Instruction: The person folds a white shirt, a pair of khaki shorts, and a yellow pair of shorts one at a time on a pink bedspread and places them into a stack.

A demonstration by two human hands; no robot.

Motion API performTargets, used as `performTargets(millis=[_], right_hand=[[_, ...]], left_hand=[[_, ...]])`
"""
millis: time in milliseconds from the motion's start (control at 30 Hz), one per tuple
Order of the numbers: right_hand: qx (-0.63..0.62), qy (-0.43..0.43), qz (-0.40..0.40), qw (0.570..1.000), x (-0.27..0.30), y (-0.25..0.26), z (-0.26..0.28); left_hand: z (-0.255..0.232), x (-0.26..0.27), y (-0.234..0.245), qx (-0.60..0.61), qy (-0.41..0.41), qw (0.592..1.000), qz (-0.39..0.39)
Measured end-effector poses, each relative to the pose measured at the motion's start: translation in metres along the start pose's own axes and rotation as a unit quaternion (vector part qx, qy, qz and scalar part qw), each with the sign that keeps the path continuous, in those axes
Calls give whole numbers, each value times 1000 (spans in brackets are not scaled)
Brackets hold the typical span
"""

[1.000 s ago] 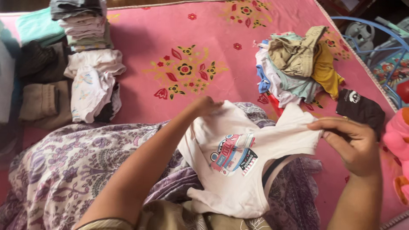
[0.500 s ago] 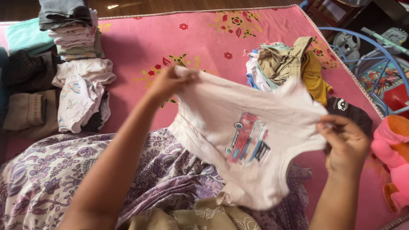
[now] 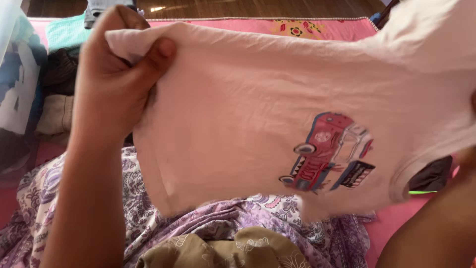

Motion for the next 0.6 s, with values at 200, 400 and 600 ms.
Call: performTargets(millis=[200, 400, 600], right_hand=[[53, -114, 96, 987, 4, -27, -129], [48, -278, 203, 938, 87, -72, -348], [89, -336, 183, 920, 130, -64, -353]], left_hand=[[171, 31, 13, -8, 225, 973, -44], [418, 128, 12, -50, 388, 919, -45], [456, 170, 36, -352, 340, 872, -22]])
Point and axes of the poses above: each hand's wrist, its own x-axis away from the middle knuckle, its own y-axis out of the back of the hand, z = x × y, the point moved 9 cm from there along -x, towards the middle knuckle, and after that the axes turned 1 degree about x, right-handed, at the moved point
